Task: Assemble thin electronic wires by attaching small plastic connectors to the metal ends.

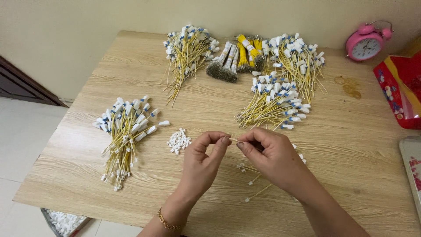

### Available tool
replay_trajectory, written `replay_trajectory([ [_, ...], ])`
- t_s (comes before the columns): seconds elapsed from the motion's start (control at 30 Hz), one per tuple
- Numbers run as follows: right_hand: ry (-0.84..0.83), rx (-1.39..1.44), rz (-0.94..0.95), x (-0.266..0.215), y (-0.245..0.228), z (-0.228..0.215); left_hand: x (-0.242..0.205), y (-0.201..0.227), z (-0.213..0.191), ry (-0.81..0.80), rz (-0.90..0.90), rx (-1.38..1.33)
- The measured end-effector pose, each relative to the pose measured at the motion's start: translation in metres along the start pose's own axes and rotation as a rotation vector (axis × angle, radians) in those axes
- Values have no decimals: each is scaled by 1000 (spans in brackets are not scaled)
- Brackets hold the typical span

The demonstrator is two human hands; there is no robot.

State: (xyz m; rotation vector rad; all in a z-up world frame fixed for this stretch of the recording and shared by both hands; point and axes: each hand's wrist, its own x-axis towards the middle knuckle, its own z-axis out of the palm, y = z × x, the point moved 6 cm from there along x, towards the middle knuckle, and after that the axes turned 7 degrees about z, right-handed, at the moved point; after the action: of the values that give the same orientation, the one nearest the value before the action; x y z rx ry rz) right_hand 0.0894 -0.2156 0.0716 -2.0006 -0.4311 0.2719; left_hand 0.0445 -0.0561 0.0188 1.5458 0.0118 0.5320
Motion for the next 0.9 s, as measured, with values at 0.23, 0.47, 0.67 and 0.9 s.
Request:
replay_trajectory([
  [0.23, -10, -100, -73, 3, 6, 5, -12, -7, 4, 70, -10, -24],
  [0.47, 1, -128, 2, 7, 43, 3, 28, -33, -75, -221, -24, 784],
  [0.67, -14, -22, 49, 13, 47, 9, 32, -60, -91, -405, 138, 1278],
  [0.9, -29, -29, 105, 14, 41, 7, 32, -74, -76, -333, 261, 1354],
])
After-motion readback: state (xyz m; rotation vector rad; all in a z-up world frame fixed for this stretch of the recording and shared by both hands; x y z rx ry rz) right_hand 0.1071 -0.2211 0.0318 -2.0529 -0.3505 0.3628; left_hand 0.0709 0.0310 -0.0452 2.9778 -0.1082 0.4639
